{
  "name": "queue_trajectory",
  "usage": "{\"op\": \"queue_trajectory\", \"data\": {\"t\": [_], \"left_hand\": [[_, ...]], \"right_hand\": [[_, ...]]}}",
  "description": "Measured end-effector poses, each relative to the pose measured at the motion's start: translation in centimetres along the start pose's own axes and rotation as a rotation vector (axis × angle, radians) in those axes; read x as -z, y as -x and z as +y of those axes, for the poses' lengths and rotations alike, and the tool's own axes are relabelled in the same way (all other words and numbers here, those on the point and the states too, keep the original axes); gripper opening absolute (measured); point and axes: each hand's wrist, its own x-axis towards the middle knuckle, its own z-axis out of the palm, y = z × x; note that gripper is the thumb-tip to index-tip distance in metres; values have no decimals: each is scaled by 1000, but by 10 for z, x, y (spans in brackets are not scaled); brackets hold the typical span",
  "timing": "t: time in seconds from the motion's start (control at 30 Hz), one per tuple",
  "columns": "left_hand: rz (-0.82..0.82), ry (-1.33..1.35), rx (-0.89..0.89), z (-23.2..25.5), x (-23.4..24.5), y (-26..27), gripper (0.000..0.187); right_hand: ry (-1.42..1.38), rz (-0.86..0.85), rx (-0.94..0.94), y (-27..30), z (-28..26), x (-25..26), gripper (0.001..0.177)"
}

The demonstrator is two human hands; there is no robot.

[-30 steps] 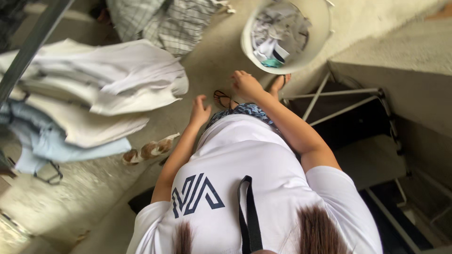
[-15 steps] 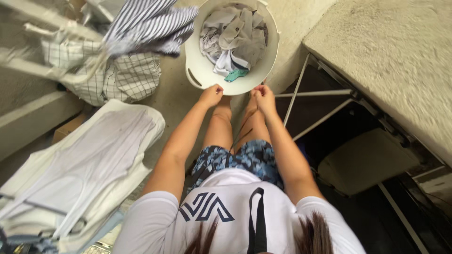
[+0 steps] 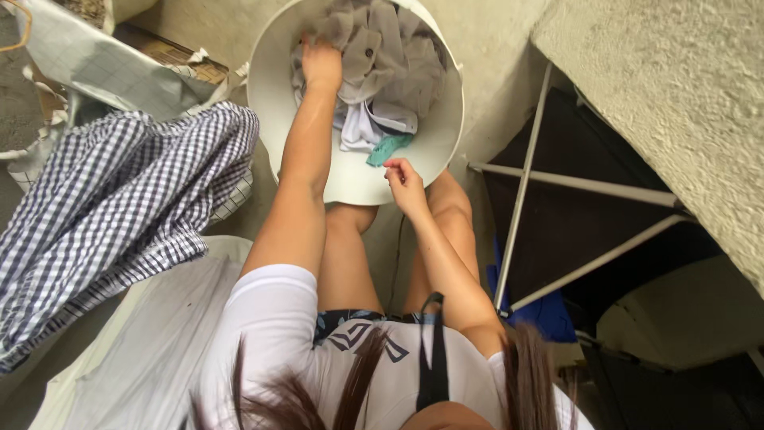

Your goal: The person takes clothing from a bucket and hangs them on a rack using hangers and a multi-clip hanger.

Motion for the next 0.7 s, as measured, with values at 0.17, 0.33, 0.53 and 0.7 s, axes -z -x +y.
{"op": "queue_trajectory", "data": {"t": [0.17,0.33,0.53,0.7], "left_hand": [[-20,680,314,26,56,89,40],[-142,1157,566,40,199,242,39],[156,1525,312,41,429,395,36],[262,1577,123,30,578,535,42]], "right_hand": [[-181,57,-228,27,-30,2,14],[-273,7,-316,81,-69,26,14],[-95,-160,-437,107,-159,52,23],[-189,-221,-433,107,-249,29,34]]}}
